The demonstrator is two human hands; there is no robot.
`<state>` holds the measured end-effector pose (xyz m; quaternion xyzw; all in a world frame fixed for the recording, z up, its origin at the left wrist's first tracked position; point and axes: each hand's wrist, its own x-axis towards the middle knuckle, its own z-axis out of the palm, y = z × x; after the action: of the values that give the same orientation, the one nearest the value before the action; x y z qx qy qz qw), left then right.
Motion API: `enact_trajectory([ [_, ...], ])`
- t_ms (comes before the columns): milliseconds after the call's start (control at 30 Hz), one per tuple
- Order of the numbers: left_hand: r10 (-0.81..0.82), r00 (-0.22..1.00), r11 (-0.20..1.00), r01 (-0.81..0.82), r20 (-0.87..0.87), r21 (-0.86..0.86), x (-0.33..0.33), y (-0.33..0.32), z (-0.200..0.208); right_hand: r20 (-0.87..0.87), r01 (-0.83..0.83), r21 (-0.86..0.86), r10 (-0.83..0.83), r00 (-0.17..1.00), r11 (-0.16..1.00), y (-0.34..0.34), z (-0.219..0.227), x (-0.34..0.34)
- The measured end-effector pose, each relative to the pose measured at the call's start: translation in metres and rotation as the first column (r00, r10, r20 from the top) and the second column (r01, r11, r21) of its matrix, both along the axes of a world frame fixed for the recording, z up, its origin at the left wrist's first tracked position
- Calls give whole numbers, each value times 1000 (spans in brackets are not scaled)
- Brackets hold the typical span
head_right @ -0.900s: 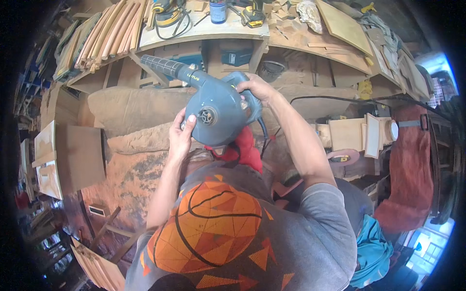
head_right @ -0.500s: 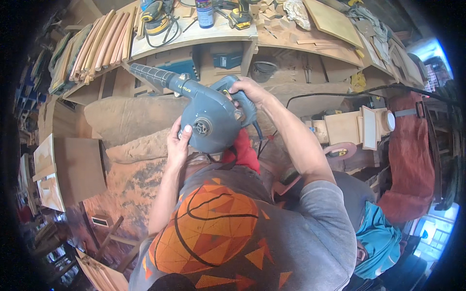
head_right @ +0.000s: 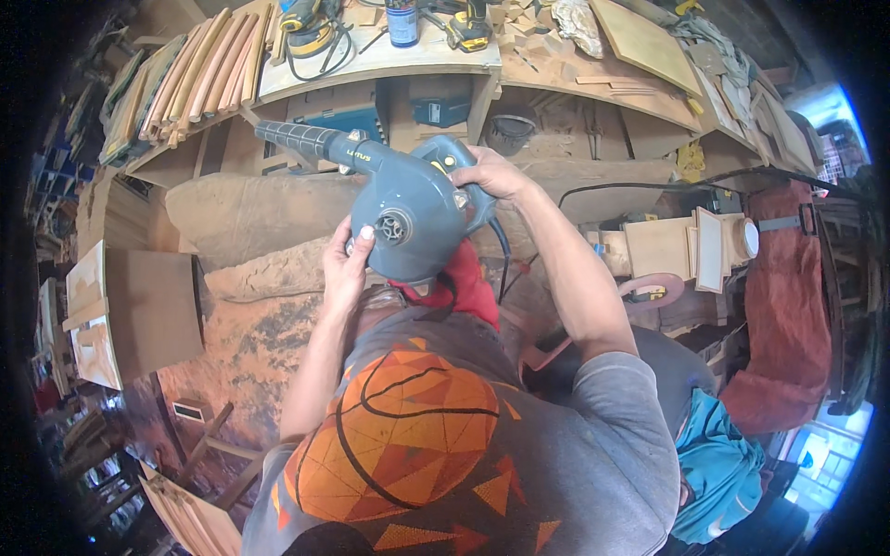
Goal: Repairing and reassembling a handheld power blower in a woodworking shop.
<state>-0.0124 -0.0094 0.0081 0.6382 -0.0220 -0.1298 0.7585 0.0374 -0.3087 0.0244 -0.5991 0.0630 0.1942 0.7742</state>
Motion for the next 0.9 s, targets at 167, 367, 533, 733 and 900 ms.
enact_trajectory([
  [167, -20, 1000, 999, 20, -3, -33, 1, 0, 5, 14, -76, 102, 75, 997, 992, -4, -12, 4],
  [367, -33, 999, 999, 33, -21, 7, -3, 1, 10, 17, -37, 145, 35, 999, 989, 2, -3, -1],
  [533, 9, 986, 994, -27, -169, -107, 3, 14, -9, 110, -161, -142, 177, 978, 977, 22, 74, -10],
  [733, 135, 991, 891, -121, 1, -438, 24, 36, -2, 533, -11, -525, 338, 776, 851, 38, 133, -9],
  [900, 1, 997, 840, -40, -71, -541, 40, 34, 15, 260, -231, -475, 386, 885, 849, 14, 102, 15],
])
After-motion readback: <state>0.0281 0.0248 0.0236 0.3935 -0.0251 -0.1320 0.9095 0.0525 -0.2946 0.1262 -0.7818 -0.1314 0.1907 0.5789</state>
